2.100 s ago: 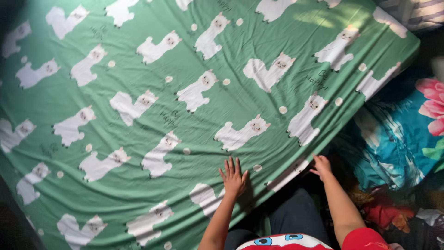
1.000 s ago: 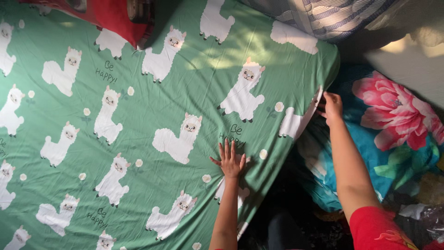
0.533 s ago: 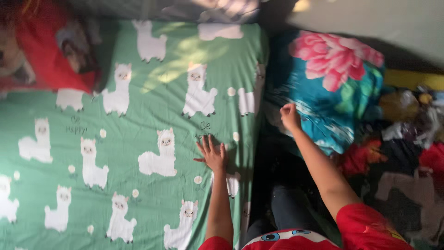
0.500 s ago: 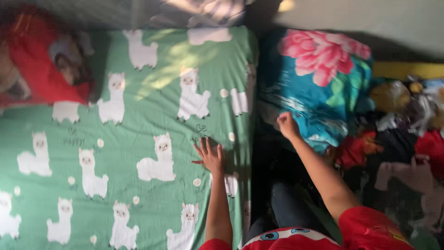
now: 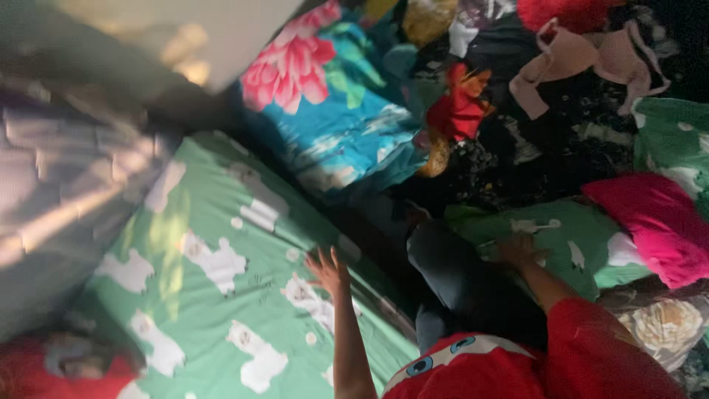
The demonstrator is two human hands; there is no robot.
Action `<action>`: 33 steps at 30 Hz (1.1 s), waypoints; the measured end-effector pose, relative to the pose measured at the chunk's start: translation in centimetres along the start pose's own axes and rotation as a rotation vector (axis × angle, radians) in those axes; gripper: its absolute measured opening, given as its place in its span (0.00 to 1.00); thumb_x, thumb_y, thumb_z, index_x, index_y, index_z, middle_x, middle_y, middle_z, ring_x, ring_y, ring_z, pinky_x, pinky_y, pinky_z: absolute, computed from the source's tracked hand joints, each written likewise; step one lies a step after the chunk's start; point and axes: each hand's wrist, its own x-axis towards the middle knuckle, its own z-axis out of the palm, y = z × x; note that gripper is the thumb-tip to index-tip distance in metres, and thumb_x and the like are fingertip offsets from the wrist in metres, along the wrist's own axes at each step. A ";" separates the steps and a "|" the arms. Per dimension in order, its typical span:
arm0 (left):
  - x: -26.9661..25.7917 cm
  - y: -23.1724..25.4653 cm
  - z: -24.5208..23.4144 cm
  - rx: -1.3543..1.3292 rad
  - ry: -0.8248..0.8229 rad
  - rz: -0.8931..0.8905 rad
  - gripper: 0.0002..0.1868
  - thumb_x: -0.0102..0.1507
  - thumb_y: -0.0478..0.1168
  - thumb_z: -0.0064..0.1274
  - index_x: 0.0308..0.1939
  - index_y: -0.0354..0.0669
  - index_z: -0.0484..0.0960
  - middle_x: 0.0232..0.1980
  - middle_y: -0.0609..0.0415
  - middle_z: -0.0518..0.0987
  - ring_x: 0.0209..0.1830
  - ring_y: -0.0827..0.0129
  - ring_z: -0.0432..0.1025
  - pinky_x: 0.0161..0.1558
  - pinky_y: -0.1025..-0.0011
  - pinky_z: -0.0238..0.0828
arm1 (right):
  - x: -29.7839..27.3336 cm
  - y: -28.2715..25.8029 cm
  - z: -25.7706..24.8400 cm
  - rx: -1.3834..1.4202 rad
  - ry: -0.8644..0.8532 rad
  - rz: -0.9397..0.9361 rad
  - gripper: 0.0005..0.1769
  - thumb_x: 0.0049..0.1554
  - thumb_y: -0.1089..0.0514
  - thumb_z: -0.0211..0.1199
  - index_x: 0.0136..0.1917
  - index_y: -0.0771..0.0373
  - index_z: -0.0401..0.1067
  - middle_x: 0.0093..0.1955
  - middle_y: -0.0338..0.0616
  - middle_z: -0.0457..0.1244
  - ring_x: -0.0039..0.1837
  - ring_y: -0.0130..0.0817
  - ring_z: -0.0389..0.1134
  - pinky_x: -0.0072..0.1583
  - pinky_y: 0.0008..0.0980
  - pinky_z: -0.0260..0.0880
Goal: The person straightens a green llama-patterned bedsheet and arranges several decorative pillows on the bed. They use a traditional straw broom to smooth the sheet and tap the pillows into place.
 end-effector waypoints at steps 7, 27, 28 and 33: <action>4.0 10.3 -0.7 0.119 -0.055 0.128 0.31 0.68 0.64 0.40 0.72 0.60 0.70 0.82 0.55 0.53 0.85 0.55 0.36 0.71 0.25 0.23 | -2.9 9.6 -5.8 -0.043 -0.100 0.035 0.38 0.59 0.27 0.44 0.78 0.41 0.56 0.75 0.46 0.61 0.73 0.47 0.65 0.74 0.47 0.63; 8.5 26.0 5.7 0.060 -0.084 0.214 0.26 0.68 0.62 0.44 0.64 0.57 0.79 0.79 0.53 0.60 0.84 0.54 0.43 0.73 0.33 0.39 | 10.6 -1.4 -24.6 0.142 0.714 -0.451 0.38 0.50 0.46 0.74 0.70 0.61 0.68 0.64 0.56 0.63 0.67 0.54 0.64 0.68 0.51 0.64; 8.2 26.0 6.1 0.059 -0.124 0.187 0.27 0.67 0.62 0.44 0.64 0.57 0.78 0.79 0.53 0.59 0.84 0.54 0.43 0.73 0.33 0.39 | 10.8 -2.1 -22.7 0.160 0.705 -0.562 0.38 0.51 0.44 0.73 0.69 0.61 0.67 0.65 0.55 0.63 0.67 0.54 0.64 0.67 0.51 0.64; 6.1 24.9 6.6 0.037 -0.297 0.138 0.29 0.67 0.64 0.42 0.66 0.59 0.76 0.78 0.57 0.61 0.84 0.57 0.44 0.73 0.34 0.41 | 10.4 0.1 -14.5 0.054 0.372 -0.372 0.42 0.51 0.36 0.71 0.72 0.55 0.64 0.66 0.55 0.60 0.68 0.55 0.61 0.65 0.55 0.63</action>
